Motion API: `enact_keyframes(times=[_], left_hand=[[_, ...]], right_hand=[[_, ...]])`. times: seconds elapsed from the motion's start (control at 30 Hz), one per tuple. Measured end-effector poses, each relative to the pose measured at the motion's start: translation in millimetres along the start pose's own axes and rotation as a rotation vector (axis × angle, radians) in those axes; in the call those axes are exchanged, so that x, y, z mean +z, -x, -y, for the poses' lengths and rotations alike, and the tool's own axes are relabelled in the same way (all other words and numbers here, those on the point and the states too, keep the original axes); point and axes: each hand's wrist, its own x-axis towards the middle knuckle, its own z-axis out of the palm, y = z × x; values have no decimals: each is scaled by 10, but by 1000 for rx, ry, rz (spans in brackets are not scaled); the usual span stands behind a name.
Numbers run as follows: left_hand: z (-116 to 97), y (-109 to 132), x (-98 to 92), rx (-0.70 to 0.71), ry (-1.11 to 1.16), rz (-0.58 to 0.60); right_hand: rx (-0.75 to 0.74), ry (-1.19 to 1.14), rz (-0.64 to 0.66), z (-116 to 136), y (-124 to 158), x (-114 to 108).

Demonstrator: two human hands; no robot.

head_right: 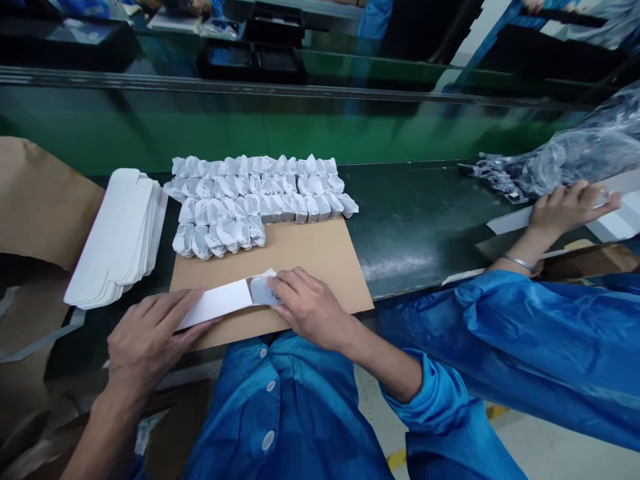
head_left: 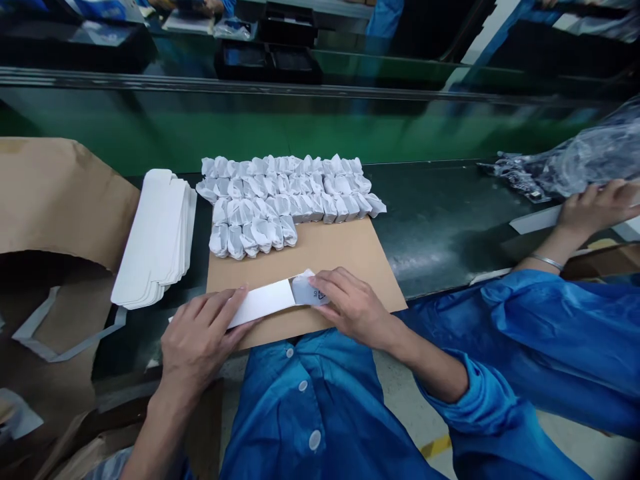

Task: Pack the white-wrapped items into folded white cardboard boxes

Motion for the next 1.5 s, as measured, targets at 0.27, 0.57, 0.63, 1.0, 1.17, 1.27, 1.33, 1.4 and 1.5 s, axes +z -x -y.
enact_keyframes(times=[0.27,0.57,0.63,1.0,1.17,1.27,1.33,1.4,1.5], left_hand=[[-145,31,-22,5,3,-89],[-340,27,26,-135,-24,-165],[-400,8,37,-165,-12,-161],[-445,-189,-77,-116,-24,-201],[-371,-128,-49,-70,-16,-302],[-377,-103,2,-49,-40,-340],[-442,-123,34,-27,-58,-336],[-547,-181,39,-59,-68,-361],[-635,-312,-40,-109,-20,-338]], right_hand=[[67,-453,146,-21,-242,-166],[388,-662,104,230,-305,-190],[451,-639,65,246,-329,-222],[526,-1025,137,67,-438,-444],[437,-843,290,181,-418,-575],[369,-692,436,319,-410,-533],[367,-558,416,401,-416,-416],[395,-389,236,450,-439,-287],[436,-326,-73,346,-462,-366]])
